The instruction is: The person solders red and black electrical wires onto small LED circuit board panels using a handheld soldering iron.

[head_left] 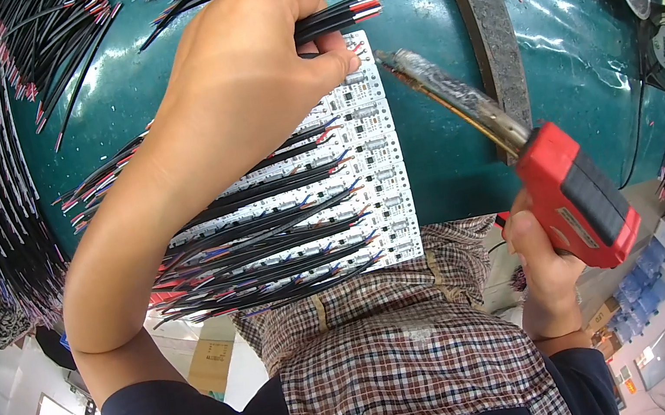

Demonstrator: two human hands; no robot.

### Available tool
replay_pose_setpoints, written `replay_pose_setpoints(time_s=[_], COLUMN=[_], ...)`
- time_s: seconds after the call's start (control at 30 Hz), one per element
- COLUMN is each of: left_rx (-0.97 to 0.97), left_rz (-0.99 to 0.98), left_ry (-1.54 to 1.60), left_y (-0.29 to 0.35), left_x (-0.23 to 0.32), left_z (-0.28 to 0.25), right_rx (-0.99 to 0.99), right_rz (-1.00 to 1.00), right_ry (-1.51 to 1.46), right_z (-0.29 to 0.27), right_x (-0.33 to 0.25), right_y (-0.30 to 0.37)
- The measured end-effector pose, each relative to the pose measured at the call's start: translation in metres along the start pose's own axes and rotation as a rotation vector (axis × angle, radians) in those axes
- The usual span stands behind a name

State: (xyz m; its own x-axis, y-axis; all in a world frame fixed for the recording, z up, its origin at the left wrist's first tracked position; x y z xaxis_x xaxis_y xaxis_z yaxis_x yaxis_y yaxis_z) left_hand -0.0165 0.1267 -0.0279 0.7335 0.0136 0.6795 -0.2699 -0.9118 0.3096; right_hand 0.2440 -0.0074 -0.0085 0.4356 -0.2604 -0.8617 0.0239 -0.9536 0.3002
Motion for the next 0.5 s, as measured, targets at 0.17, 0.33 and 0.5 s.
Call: replay_pose_setpoints(time_s=[0.17,0.33,0.5], left_rx=[0.015,0.031,-0.023], left_rz=[-0.007,0.082,-0.002], left_ry=[-0.053,-0.081,0.201], left_y=[0.001,0.004,0.004], left_x=[0.003,0.004,-0.005], left_z=[0.000,0.000,0.001], right_rx=[0.096,0.096,0.081], right_rz=[-0.030,-0.031,-0.031], right_ry=[-0.091,-0.113,-0.133], right_z=[-0.002,-0.008,-0.007], right_x=[-0.006,0.006,0.006], right_y=[0.002,0.006,0.005])
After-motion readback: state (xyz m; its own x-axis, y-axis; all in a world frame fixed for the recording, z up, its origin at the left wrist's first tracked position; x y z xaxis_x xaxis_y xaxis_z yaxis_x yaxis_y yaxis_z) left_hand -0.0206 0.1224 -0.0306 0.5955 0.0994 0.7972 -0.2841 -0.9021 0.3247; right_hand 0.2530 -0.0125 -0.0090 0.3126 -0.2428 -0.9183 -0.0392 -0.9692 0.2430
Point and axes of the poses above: each hand's wrist, its own y-axis away from the middle knuckle, its own z-axis out of the palm, x = y × z, the point moved 7 cm from there along -y, towards the middle knuckle, and after that the axes turned 1 degree about -x, right-handed, at the moved point
